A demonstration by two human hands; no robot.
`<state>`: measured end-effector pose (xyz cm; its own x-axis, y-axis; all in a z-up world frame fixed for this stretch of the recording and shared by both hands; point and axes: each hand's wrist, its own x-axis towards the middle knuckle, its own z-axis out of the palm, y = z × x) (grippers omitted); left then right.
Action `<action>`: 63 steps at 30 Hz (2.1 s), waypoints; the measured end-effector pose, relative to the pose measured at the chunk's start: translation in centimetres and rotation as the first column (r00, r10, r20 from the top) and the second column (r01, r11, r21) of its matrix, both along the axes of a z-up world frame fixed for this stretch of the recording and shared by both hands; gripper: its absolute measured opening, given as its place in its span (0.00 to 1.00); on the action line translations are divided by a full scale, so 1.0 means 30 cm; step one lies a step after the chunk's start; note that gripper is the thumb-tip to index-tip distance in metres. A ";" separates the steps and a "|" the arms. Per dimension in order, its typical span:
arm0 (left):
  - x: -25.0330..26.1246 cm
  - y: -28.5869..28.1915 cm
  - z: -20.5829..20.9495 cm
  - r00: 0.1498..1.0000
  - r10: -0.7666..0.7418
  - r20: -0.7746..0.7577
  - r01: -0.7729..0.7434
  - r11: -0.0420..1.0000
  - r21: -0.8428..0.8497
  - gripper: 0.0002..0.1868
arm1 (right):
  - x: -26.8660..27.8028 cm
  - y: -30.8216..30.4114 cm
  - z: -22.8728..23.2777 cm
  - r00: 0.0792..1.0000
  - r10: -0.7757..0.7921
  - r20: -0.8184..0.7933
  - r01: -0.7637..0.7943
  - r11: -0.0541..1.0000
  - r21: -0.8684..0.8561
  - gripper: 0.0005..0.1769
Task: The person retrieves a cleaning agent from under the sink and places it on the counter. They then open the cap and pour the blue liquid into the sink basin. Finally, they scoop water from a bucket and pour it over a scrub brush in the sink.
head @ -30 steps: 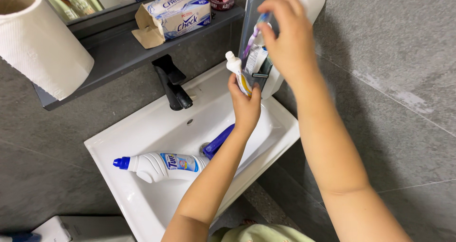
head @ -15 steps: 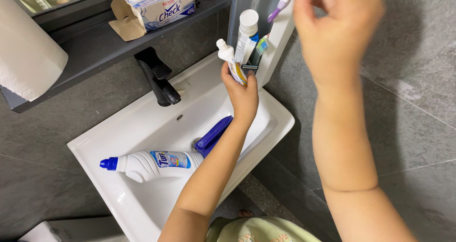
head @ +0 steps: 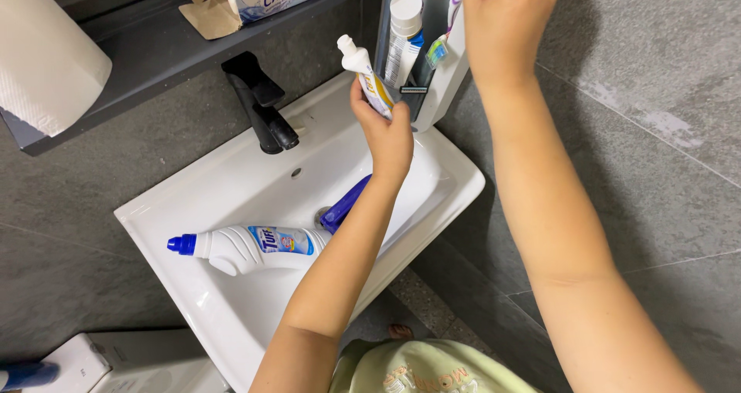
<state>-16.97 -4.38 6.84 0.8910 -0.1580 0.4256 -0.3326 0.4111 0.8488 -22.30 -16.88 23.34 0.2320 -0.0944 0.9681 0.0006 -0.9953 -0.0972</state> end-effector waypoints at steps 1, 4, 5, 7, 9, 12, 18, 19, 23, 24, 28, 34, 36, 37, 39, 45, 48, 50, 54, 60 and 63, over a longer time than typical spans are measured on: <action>0.002 0.002 0.001 1.000 -0.003 -0.005 0.003 1.000 0.001 0.42 | 0.000 0.000 0.002 1.000 0.020 -0.020 -0.019 1.000 0.015 0.09; 0.001 0.006 0.002 0.999 -0.036 -0.018 0.037 0.999 0.004 0.43 | -0.012 0.022 0.003 0.994 0.085 -0.063 -0.084 0.996 0.019 0.10; -0.001 0.004 0.002 0.999 -0.047 -0.020 0.046 0.999 -0.006 0.43 | -0.021 0.037 -0.008 0.992 0.110 -0.067 -0.111 0.994 -0.007 0.07; -0.002 -0.002 0.004 0.997 -0.068 -0.022 0.068 0.997 -0.026 0.43 | -0.020 0.052 -0.016 0.989 0.132 -0.066 -0.134 0.991 -0.023 0.05; -0.001 -0.001 0.003 0.998 -0.061 -0.017 0.061 0.998 -0.010 0.42 | -0.013 0.058 -0.020 0.991 0.126 -0.055 -0.126 0.992 -0.001 0.05; -0.005 0.002 0.003 0.996 -0.079 -0.032 0.079 0.997 -0.006 0.43 | -0.034 0.058 -0.017 0.975 0.105 -0.196 -0.098 0.994 0.045 0.05; 0.029 0.013 -0.016 0.997 -0.082 -0.013 0.081 0.995 -0.049 0.41 | -0.123 0.101 -0.082 0.743 0.149 -0.652 0.073 0.951 0.300 0.08; 0.039 0.018 -0.020 0.996 -0.091 -0.022 0.089 0.994 -0.066 0.41 | -0.119 0.115 -0.108 0.732 0.081 -0.677 0.102 0.969 0.226 0.11; 0.061 0.026 -0.028 0.995 -0.099 -0.029 0.097 0.993 -0.073 0.41 | -0.062 0.161 -0.209 0.675 -0.087 -0.733 0.253 0.960 0.119 0.20; 0.060 0.024 -0.029 0.994 -0.104 -0.031 0.101 0.992 -0.079 0.41 | -0.048 0.169 -0.227 0.658 -0.095 -0.747 0.299 0.943 0.143 0.21; 0.057 0.029 -0.034 0.992 -0.122 -0.027 0.121 0.991 -0.054 0.40 | -0.001 0.174 -0.280 0.709 -0.033 -0.705 0.282 0.929 0.240 0.23; 0.059 0.031 -0.036 0.989 -0.141 -0.042 0.141 0.990 -0.006 0.41 | 0.073 0.157 -0.347 0.869 -0.117 -0.481 0.276 0.921 0.275 0.12; 0.056 0.060 -0.031 0.997 -0.032 0.077 0.023 0.992 0.121 0.41 | 0.040 0.147 -0.316 0.929 -0.020 -0.370 0.131 0.952 0.277 0.07; 0.056 0.070 -0.020 0.990 0.017 0.142 -0.042 0.983 0.177 0.42 | 0.017 0.151 -0.286 0.921 0.132 -0.365 0.072 0.866 0.495 0.09; 0.054 0.084 0.006 0.979 0.005 0.206 -0.040 0.985 0.169 0.41 | -0.057 0.159 -0.217 0.870 0.420 -0.259 -0.011 0.541 0.841 0.15; 0.033 0.098 0.098 0.878 -0.103 0.468 -0.013 0.971 0.239 0.43 | -0.133 0.159 -0.097 0.856 0.483 -0.187 -0.353 0.808 0.471 0.21; 0.078 0.096 0.123 0.858 0.067 0.509 -0.240 0.929 0.281 0.24 | -0.172 0.140 -0.064 0.861 0.506 -0.049 -0.393 0.724 0.567 0.19; 0.096 0.103 0.122 0.825 0.170 0.539 -0.404 0.845 0.351 0.12 | -0.216 0.136 -0.038 0.887 0.459 -0.045 -0.367 0.762 0.534 0.15; 0.081 0.092 0.116 0.758 0.147 0.635 -0.544 0.681 0.490 0.14 | -0.263 0.132 -0.010 0.926 0.365 -0.102 -0.304 0.876 0.375 0.13; 0.072 -0.004 0.101 0.788 0.155 0.596 -0.557 0.592 0.583 0.19 | -0.273 0.126 -0.039 0.926 0.368 -0.083 -0.306 0.861 0.406 0.20; 0.077 -0.028 0.115 0.830 0.147 0.539 -0.520 0.556 0.649 0.19 | -0.285 0.118 -0.045 0.933 0.353 -0.070 -0.290 0.853 0.434 0.21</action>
